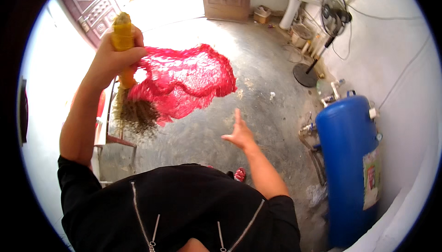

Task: The person sits on a concrete patio and wraps the handle of a straw broom with yellow tape. They then move indoors, retrieve a string, and tie it around the taped handle to secure it.

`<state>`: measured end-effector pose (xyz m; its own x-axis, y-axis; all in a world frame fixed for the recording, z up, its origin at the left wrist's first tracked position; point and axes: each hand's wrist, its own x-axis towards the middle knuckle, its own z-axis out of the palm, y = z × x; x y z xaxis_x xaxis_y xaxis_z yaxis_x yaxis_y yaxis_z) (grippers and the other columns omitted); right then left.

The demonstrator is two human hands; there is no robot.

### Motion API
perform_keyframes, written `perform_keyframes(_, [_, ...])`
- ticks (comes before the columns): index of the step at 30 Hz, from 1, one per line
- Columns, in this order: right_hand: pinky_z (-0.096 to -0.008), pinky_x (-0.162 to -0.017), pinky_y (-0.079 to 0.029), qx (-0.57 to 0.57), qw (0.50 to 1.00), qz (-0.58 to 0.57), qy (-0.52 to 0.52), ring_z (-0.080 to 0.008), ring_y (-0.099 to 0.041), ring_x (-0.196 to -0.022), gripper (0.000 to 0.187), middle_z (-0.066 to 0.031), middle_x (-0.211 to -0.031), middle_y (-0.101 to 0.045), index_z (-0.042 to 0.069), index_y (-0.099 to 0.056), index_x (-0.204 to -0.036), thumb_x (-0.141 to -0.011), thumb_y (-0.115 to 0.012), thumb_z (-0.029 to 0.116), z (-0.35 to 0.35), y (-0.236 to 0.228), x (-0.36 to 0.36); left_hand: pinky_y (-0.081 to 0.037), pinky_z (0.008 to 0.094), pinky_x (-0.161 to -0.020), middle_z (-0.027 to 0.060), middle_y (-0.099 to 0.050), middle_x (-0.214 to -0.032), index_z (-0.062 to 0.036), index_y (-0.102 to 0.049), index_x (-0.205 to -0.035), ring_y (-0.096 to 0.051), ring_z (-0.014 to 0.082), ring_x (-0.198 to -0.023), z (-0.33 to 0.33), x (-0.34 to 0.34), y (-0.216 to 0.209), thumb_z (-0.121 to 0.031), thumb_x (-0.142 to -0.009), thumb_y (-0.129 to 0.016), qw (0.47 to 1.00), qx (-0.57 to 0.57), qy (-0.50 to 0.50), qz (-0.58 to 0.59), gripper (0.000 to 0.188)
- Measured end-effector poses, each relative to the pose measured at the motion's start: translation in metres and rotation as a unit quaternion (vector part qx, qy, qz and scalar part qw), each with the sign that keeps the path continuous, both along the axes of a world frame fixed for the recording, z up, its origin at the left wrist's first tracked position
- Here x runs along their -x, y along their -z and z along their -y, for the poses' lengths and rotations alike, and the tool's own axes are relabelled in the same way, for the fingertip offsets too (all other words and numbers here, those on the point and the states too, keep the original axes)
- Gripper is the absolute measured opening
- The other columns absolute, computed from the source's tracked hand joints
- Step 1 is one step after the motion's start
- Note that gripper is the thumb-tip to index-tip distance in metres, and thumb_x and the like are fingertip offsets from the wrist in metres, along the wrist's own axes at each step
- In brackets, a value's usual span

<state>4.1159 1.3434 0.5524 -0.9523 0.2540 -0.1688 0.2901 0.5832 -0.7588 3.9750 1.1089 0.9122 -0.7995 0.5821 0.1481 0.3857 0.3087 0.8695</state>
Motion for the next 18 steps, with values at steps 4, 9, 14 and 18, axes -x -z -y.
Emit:
perform_keyframes(4, [-0.0416, -0.095, -0.040, -0.054, 0.991, -0.117, -0.037, -0.0333, -0.049, -0.114, 0.098, -0.0169, -0.132, -0.043, 0.009, -0.025, -0.140, -0.063, -0.076, 0.044, 0.031, 0.010, 0.050, -0.040, 0.0208, -0.048, -0.0006, -0.051, -0.066, -0.0052, -0.052, -0.079, -0.050, 0.0072, -0.053, -0.023, -0.022, -0.019, -0.004, -0.071, -0.064, 0.996, 0.034, 0.064, -0.046, 0.016])
perform_keyframes(9, [-0.0411, -0.094, -0.041, -0.131, 0.971, -0.164, -0.116, -0.0326, -0.050, -0.113, 0.079, -0.0159, -0.129, -0.047, 0.011, -0.037, -0.132, -0.068, -0.071, 0.043, 0.050, 0.024, 0.079, -0.040, 0.0204, -0.058, -0.0010, -0.052, -0.072, -0.0066, -0.053, -0.080, -0.049, 0.0058, -0.065, -0.046, -0.045, -0.011, -0.009, -0.066, -0.072, 0.977, 0.048, 0.204, -0.048, 0.024])
perform_keyframes(14, [-0.0406, -0.093, -0.042, -0.084, 0.990, -0.106, -0.025, -0.0320, -0.051, -0.113, 0.060, -0.0148, -0.125, -0.051, 0.014, -0.049, -0.124, -0.073, -0.066, 0.042, 0.012, 0.071, 0.021, -0.048, 0.0251, -0.066, 0.0020, -0.060, -0.080, -0.0026, -0.058, -0.088, -0.058, 0.0094, -0.072, -0.093, -0.035, 0.010, -0.011, -0.075, -0.070, 0.968, 0.049, 0.246, 0.026, 0.019])
perform_keyframes(18, [-0.0415, -0.086, -0.045, 0.013, 0.954, 0.200, 0.224, -0.0331, -0.056, -0.104, 0.040, -0.0163, -0.108, -0.060, 0.019, -0.060, -0.112, -0.078, -0.060, 0.039, -0.042, 0.068, -0.132, -0.050, 0.0274, -0.067, 0.0035, -0.061, -0.077, -0.0030, -0.057, -0.086, -0.060, 0.0119, -0.070, -0.108, 0.008, 0.052, -0.012, -0.076, -0.069, 0.969, -0.015, 0.221, 0.109, 0.018])
